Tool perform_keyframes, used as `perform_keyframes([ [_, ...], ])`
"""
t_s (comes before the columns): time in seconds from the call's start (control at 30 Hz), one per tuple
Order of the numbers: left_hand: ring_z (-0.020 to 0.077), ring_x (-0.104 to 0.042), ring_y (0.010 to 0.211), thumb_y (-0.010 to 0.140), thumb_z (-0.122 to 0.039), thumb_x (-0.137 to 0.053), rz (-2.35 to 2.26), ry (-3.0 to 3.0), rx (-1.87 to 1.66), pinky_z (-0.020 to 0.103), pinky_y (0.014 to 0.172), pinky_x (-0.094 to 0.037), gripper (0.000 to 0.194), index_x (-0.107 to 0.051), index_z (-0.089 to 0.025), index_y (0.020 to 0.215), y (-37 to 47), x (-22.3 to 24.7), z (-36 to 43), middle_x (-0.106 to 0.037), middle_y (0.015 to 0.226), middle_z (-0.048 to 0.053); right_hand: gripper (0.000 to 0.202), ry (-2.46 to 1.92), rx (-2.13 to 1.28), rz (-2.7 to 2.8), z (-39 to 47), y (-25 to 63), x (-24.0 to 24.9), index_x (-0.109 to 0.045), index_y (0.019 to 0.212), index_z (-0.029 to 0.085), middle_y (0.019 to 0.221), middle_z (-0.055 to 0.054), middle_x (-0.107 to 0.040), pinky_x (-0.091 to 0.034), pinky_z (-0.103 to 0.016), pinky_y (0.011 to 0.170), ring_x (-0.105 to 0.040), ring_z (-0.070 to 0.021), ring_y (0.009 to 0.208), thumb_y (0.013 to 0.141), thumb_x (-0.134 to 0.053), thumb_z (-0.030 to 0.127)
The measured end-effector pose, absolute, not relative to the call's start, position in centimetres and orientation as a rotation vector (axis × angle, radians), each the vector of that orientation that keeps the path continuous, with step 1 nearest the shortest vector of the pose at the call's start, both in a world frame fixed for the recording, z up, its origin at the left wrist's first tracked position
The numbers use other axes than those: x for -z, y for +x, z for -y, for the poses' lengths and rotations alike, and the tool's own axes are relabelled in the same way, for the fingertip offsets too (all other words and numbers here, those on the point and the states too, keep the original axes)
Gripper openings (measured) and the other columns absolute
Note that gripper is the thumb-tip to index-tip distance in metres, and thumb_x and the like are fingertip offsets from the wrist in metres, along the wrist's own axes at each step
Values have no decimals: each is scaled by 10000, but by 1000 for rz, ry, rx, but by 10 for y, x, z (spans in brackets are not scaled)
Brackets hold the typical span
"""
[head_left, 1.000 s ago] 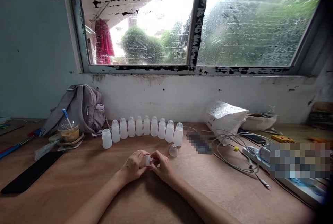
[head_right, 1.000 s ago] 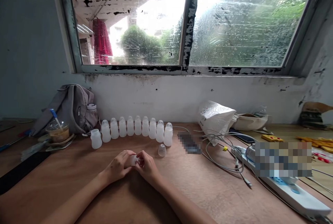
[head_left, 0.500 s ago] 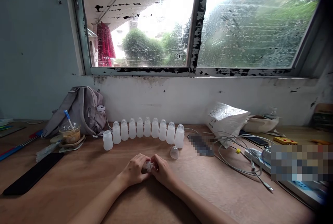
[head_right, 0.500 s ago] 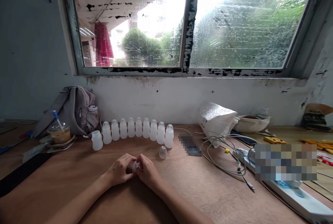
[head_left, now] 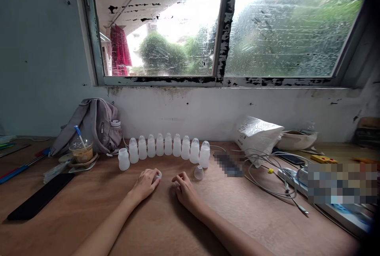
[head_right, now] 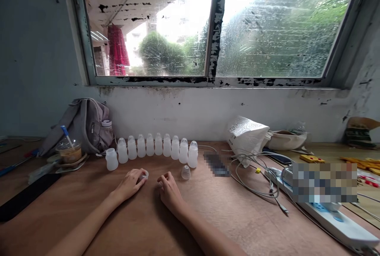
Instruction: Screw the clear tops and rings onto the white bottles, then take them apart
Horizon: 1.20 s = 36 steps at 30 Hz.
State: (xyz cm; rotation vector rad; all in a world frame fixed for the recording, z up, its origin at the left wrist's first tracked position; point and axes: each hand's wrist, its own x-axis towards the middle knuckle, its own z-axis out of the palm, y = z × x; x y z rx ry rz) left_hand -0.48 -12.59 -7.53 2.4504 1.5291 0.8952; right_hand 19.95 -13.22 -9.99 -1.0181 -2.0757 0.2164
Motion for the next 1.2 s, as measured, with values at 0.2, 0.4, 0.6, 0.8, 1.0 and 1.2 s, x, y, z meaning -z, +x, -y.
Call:
perform_keyframes([
  [0.2, 223, -506, 909, 792, -309, -449, -1752, 2425, -807, 332, 787, -365, 150, -536, -204, 854, -18, 81, 116, -594, 930, 60, 418, -1034, -201, 2107, 130, 199, 102, -531, 944, 183, 920, -65, -442, -443, -270, 690, -483, -152, 764, 638, -374, -56],
  [0.4, 211, -500, 932, 777, -273, -463, -1961, 2401, -768, 318, 802, -353, 152, -542, -197, 882, -26, 82, 110, -574, 970, 59, 407, -1035, -184, 2114, 130, 199, 101, -533, 957, 183, 908, -66, -445, -448, -281, 693, -480, -152, 749, 665, -365, -45],
  [0.6, 206, -485, 958, 775, -261, -459, -2086, 2352, -745, 309, 800, -354, 140, -535, -198, 874, -35, 82, 106, -563, 977, 44, 368, -1034, -179, 2123, 130, 200, 102, -526, 977, 181, 916, -68, -444, -449, -283, 694, -489, -150, 747, 707, -371, -14],
  [0.8, 200, -492, 954, 766, -244, -475, -2141, 2317, -727, 293, 791, -374, 205, -524, -207, 961, -40, 81, 102, -553, 1016, 45, 272, -1054, -200, 2117, 116, 197, 99, -523, 1005, 201, 921, -57, -469, -442, -262, 692, -510, -137, 721, 795, -390, 91],
  [1.0, 198, -495, 938, 769, -215, -478, -2203, 2319, -760, 286, 786, -377, 221, -518, -204, 985, -42, 84, 99, -538, 994, 48, 214, -1270, -153, 2078, 75, 184, 95, -540, 974, 179, 919, -78, -528, -410, -281, 760, -518, -180, 840, 791, -436, 142],
  [1.2, 201, -494, 923, 776, -188, -461, -2208, 2379, -779, 289, 754, -383, 211, -522, -196, 977, -43, 87, 98, -528, 972, 49, 205, -1318, -135, 2021, 53, 171, 101, -529, 952, 161, 909, -92, -546, -401, -304, 753, -512, -202, 853, 770, -436, 138],
])
